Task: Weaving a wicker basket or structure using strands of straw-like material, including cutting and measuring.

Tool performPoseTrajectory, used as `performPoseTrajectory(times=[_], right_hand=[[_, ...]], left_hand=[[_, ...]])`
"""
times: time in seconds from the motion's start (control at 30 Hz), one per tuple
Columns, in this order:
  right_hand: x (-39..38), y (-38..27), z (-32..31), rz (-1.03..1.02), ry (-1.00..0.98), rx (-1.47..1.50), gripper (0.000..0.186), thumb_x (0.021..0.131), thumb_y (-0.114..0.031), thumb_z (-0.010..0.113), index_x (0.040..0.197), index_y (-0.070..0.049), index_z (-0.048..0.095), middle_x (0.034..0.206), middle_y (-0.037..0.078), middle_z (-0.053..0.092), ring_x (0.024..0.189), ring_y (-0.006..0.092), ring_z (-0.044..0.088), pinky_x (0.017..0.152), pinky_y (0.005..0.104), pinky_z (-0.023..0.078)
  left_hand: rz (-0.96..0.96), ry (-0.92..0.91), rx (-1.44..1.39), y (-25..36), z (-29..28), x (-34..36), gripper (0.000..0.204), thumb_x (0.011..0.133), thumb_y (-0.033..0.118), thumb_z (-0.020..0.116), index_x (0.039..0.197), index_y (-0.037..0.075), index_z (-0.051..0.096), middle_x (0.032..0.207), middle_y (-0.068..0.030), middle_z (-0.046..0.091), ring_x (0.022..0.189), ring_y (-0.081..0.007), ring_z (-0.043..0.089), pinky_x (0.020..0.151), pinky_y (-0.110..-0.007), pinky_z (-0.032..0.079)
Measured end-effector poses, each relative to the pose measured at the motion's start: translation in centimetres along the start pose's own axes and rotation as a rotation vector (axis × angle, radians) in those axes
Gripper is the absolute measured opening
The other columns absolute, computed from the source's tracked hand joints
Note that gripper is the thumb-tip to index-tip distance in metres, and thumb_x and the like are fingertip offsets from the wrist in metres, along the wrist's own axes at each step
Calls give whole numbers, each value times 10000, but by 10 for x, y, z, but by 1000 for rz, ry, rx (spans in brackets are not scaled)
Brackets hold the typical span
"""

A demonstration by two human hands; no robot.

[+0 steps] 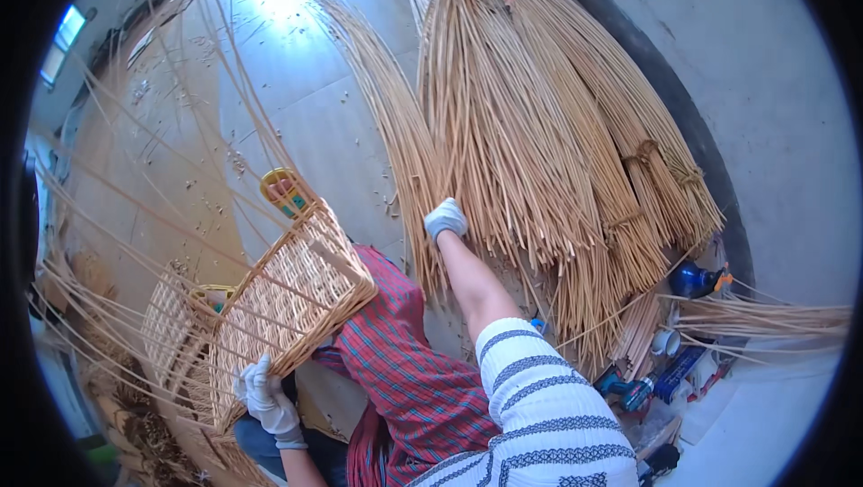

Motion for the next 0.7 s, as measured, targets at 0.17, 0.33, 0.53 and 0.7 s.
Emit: performPoseTrajectory(times=[0.17, 0.33, 0.53, 0.7], right_hand=[[53, 48, -11, -37, -163, 810, 245, 820, -174, 675, 1034, -57, 644, 847, 140, 708, 542, 227, 630, 525, 396, 517], [27, 88, -107, -224, 245, 532, 241, 965, -290, 570, 987, -57, 627, 853, 179, 706, 753, 326, 690, 707, 445, 539], [29, 141, -163, -142, 226, -106, 409, 958, -246, 521, 1342, -104, 525, 1226, 253, 639, 1054, 445, 652, 908, 525, 521], [52, 119, -195, -244, 475, -412, 669, 849, -109, 533, 1507, -118, 411, 1463, 166, 485, 1364, 329, 452, 1070, 455, 436]], left_hand=[[45, -2, -35, 7, 17, 8, 337, 1011, 257, 566, 1264, 58, 668, 1093, -85, 651, 1102, -296, 562, 1053, -449, 356], [5, 39, -44, -4, 10, 2, 311, 964, 203, 615, 1239, 77, 688, 1039, -88, 630, 1052, -316, 568, 1043, -485, 366], [42, 4, -39, -5, 18, 4, 311, 1004, 175, 579, 1259, 17, 662, 1127, -104, 671, 1103, -282, 576, 1025, -421, 404], [55, -1, -66, 12, 3, 15, 345, 1024, 232, 528, 1257, 10, 653, 1053, -113, 645, 1051, -309, 564, 1014, -465, 369]])
Point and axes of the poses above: each hand's wrist, its own x-axis towards the middle knuckle, its own z-axis out of the palm, y = z × x, the point moved 10 cm from there along x, towards the middle knuckle
